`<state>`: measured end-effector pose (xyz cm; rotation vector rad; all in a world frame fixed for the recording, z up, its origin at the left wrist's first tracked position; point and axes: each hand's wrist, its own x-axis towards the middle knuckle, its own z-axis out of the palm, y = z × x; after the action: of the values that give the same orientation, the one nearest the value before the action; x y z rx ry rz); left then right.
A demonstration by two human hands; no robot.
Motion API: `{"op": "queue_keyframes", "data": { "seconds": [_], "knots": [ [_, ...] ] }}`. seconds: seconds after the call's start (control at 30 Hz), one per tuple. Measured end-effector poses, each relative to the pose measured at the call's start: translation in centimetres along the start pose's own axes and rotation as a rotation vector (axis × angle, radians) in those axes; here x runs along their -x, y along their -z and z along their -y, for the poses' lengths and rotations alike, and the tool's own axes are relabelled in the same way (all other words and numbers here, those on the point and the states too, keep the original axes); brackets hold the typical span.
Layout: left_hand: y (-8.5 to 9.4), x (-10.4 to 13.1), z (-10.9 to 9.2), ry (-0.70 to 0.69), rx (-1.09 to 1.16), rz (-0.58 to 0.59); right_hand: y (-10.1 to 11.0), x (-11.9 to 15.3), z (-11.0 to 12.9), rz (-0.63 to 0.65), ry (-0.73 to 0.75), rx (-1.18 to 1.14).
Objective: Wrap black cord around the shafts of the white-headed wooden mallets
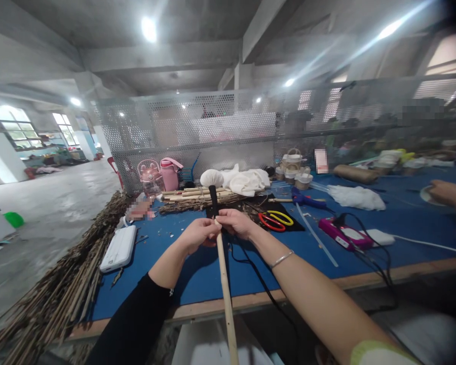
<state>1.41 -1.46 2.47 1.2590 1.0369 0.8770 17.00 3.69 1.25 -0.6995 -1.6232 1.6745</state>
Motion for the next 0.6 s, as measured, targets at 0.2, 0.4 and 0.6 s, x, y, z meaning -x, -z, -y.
{"op": "queue_keyframes", "data": {
  "seconds": [0.2, 0.4, 0.6],
  "knots": [
    [-1.5, -0.3, 0.2, 0.046, 0.278, -0.003, 0.0, -0.2, -0.4, -0.007, -0.009, 0.013],
    [-2.3, -0.2, -0.7, 0.113, 0.507, -0.111, -0.4, 0.0, 0.4, -0.006, -0.001, -0.135],
    [-2.1, -0.3, -1.0, 0.124, 0.531, -0.088, -1.1, 0.2, 0.7, -0.029, 0.023, -0.178]
  ]
}}
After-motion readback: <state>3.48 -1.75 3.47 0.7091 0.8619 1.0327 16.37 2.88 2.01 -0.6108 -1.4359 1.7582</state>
